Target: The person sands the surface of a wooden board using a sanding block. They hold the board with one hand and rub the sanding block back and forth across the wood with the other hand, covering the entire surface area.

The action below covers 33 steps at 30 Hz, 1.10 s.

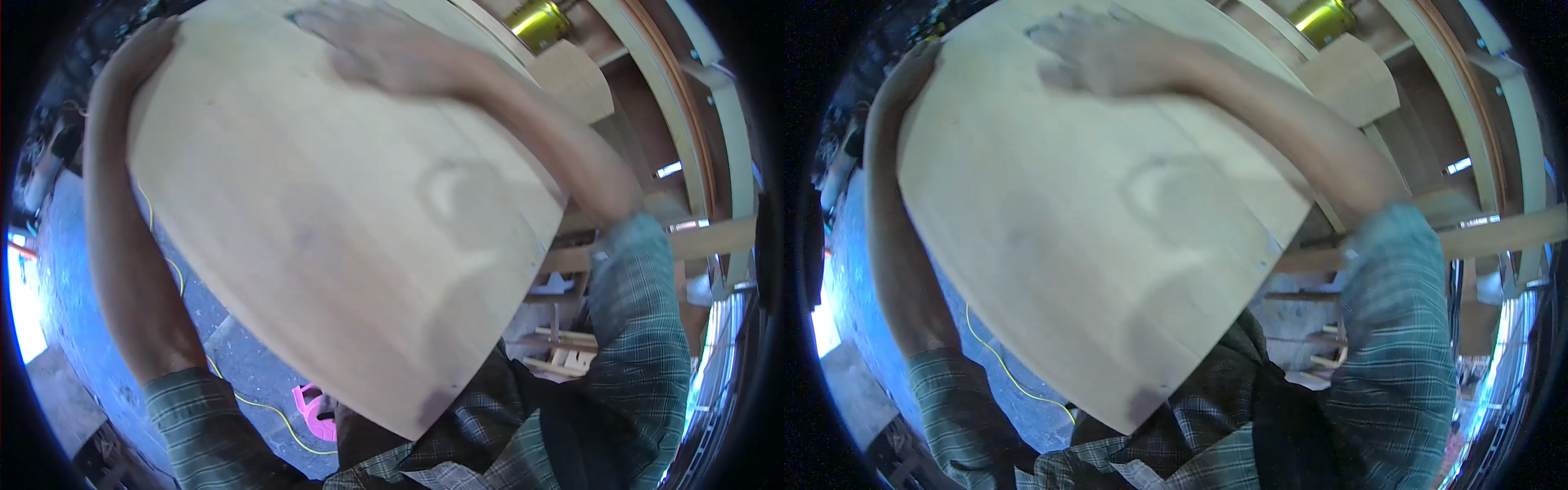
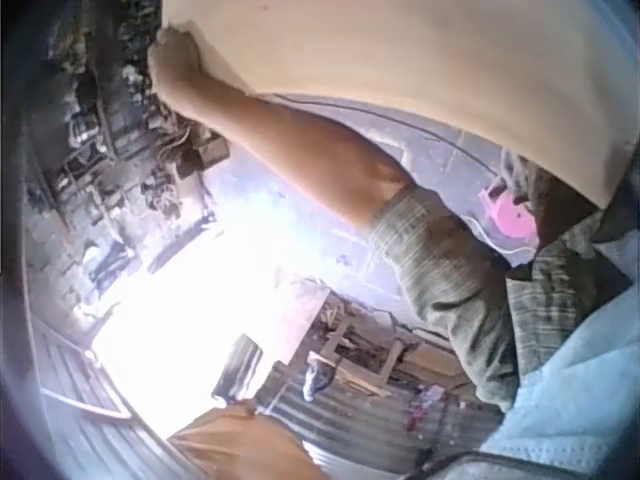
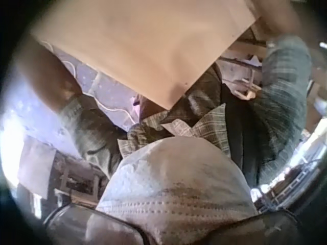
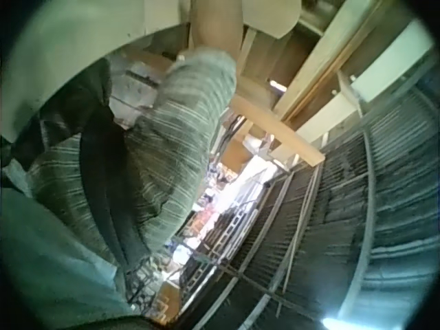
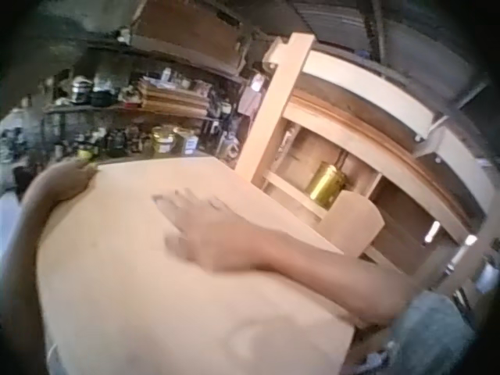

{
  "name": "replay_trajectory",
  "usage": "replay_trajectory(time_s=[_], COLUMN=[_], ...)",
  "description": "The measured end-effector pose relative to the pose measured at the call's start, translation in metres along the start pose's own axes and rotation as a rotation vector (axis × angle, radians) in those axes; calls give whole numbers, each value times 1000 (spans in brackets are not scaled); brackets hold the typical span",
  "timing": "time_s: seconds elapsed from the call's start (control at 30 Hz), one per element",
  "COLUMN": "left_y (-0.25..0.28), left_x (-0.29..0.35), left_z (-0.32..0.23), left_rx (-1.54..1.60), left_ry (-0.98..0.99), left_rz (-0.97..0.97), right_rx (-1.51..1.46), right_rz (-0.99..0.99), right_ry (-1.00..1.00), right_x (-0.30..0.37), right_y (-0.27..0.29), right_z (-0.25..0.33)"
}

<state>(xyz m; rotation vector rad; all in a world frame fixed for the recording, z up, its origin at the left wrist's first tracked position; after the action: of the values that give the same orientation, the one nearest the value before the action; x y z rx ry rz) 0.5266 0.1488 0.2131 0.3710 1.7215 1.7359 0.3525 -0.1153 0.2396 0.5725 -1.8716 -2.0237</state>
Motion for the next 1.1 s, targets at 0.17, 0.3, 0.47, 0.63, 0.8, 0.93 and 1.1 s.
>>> replay_trajectory(time_s=[0.17, 0.3, 0.47, 0.63, 0.8, 0.93, 1.1], left_y=[-2, 7, -1, -3, -14, 0, -2], left_x=[-20, 5, -1, -13, 1, -7, -4], left_z=[-28, -21, -8, -26, -1, -17, -12], left_rx=[155, 74, 107, -38, 290, 190, 43], left_ry=[104, 42, -33, -154, 261, 127, 35], left_rz=[-149, -39, -62, -52, -142, -112, -98], right_rx=[76, 13, 71, -57, 104, -38, -56], right_rz=[58, -74, 212, 221, 29, 114, -4], right_ry=[-244, -144, -103, -173, 84, -138, -127], right_x=[-138, -78, 167, 187, -10, -153, -156], right_y=[-10, -25, 10, 21, -12, -6, -18], right_z=[-45, -11, 72, 87, 33, 1, -3])
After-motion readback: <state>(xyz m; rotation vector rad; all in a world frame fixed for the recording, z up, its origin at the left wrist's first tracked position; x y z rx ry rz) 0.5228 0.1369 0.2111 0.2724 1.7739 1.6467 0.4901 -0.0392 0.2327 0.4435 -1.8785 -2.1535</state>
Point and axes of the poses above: each hand's wrist, its own x-axis away from the middle knuckle, its own y-axis out of the back of the hand, z = x × y, the point moved 5 cm from there along -x, towards the middle knuckle, and after that the axes turned 9 degrees about -y, right-handed, at the moved point
